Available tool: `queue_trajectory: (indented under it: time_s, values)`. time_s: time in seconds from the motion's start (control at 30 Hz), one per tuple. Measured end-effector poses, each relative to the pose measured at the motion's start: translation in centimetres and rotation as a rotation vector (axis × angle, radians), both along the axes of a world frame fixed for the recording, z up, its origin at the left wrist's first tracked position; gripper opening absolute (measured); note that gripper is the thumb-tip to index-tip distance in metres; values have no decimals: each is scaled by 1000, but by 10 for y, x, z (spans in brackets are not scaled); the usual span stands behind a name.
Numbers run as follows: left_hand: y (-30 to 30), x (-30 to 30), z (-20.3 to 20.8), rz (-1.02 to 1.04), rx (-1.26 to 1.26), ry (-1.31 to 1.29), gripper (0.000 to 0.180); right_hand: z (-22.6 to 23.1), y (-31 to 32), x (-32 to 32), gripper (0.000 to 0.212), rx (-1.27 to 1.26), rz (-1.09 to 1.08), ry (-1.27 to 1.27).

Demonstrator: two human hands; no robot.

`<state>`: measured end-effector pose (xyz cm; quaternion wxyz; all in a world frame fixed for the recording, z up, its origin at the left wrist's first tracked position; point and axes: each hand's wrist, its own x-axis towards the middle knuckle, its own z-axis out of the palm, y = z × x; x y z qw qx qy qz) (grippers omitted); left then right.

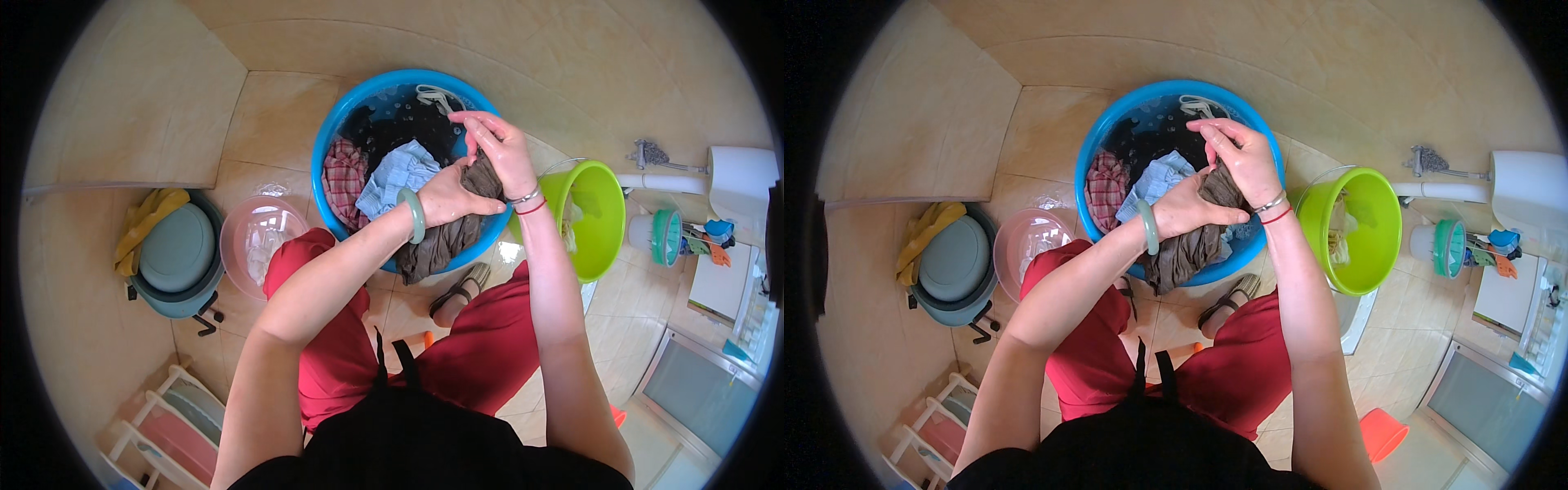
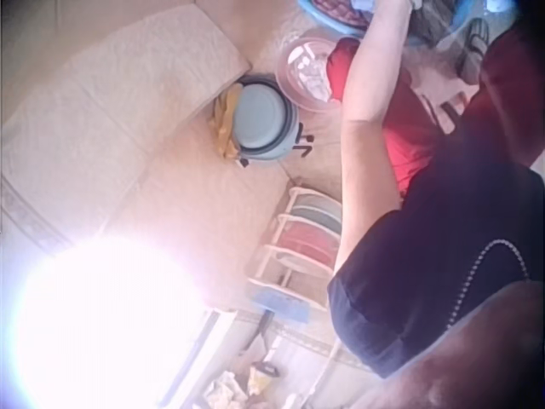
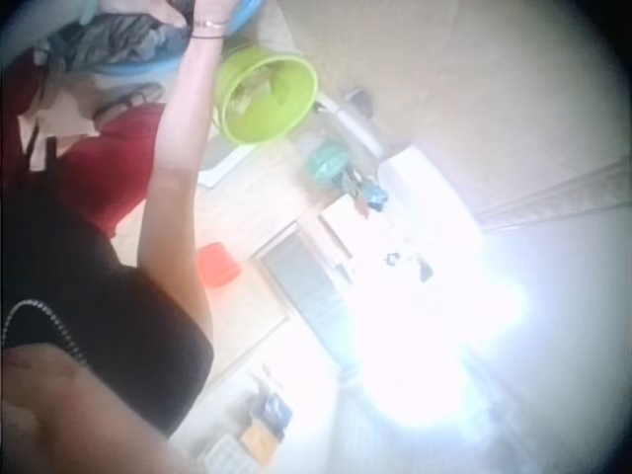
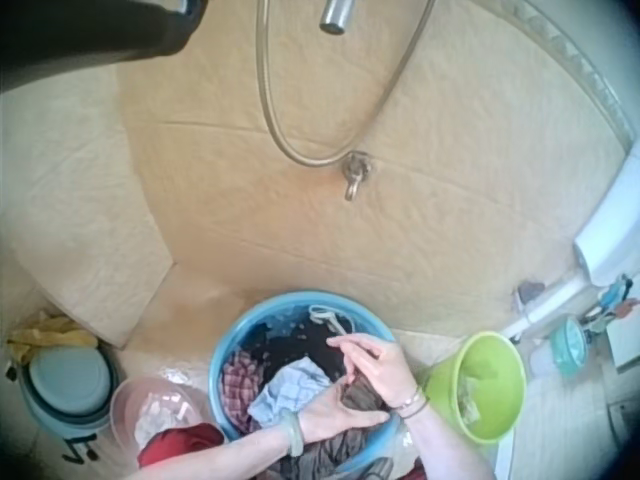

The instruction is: The person hand-washes a load of clothes in a blue basin filled with soapy water. They scrub and rinse various items, including a dark garment, a light blue shirt, a black top, and a red plaid shirt, before transferring them one by one into a green bucket.

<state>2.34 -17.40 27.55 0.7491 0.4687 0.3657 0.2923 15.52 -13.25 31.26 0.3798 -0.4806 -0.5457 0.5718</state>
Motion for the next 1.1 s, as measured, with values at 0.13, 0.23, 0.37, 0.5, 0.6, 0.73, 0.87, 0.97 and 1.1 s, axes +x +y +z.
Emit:
queue_trajectory:
  time_s: [0.13,0.23,0.37,0.5,0.6,0.73,0.87,0.97,1.1]
  values:
    - [-2,6,-6,48,57,166,63,-3,0,-4,28,0,-45,-120]
    - [2,11,-15,71,128,296,59,-8,2,-9,32,63,-94,-178]
    - [0,14,-9,113,222,486,59,-22,5,-6,35,25,-169,-201]
    - [1,16,-18,140,249,566,63,-29,10,-11,37,37,-220,-181]
    - [3,20,-17,144,252,599,66,-38,16,-8,38,47,-259,-174]
    - [3,23,-31,168,244,657,72,-56,18,-5,37,33,-257,-197]
    - [10,23,-47,254,147,509,69,-64,23,8,31,-30,-99,95]
    - [19,16,-47,408,-29,100,46,-30,12,0,50,125,-29,86]
    - [36,-3,-19,495,-569,-371,31,1,-16,23,61,478,107,-242]
